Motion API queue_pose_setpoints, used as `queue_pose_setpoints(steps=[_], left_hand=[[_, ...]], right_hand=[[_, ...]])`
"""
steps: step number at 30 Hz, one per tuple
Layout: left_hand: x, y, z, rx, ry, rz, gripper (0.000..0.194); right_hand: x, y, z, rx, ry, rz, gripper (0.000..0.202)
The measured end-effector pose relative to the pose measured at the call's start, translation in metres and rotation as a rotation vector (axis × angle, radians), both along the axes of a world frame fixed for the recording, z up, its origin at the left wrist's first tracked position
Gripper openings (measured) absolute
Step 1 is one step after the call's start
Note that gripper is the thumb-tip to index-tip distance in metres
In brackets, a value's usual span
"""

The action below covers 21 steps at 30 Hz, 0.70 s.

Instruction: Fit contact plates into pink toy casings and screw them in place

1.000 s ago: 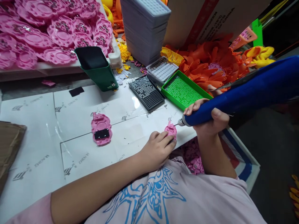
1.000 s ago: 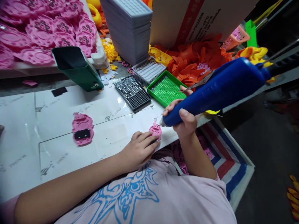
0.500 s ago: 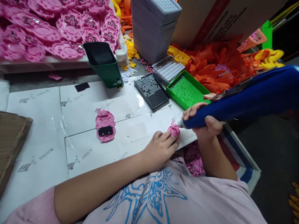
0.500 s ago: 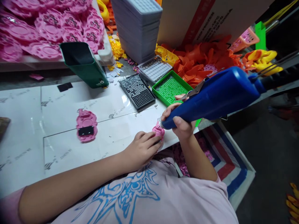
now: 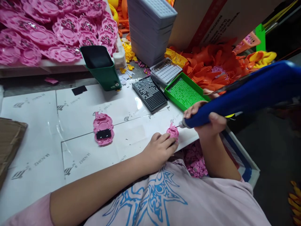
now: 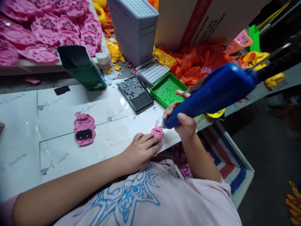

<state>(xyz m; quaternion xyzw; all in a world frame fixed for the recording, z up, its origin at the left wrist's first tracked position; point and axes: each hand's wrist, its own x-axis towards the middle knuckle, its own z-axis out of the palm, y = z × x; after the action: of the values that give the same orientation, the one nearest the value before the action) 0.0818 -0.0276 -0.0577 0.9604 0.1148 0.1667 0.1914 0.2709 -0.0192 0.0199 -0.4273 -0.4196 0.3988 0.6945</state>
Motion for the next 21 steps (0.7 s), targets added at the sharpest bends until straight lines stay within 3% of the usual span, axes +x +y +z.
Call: queue_pose_setpoints(steps=[4,8,14,21], left_hand=[[0.000,0.000,-0.002,-0.005,-0.022,0.003,0.031],[0.000,0.000,-0.002,-0.016,-0.017,0.015,0.030],[-0.001,-0.001,-0.002,-0.034,-0.012,0.008,0.030],[-0.001,0.000,-0.001,-0.030,-0.012,0.010,0.030]], right_hand=[[0.039,0.006,0.019,0.148,-0.081,-0.387,0.025],[0.079,0.019,0.013,0.137,-0.121,-0.706,0.021],[0.107,0.026,-0.010,0.122,-0.152,-0.784,0.011],[0.115,0.024,-0.017,0.096,-0.170,-0.745,0.011]])
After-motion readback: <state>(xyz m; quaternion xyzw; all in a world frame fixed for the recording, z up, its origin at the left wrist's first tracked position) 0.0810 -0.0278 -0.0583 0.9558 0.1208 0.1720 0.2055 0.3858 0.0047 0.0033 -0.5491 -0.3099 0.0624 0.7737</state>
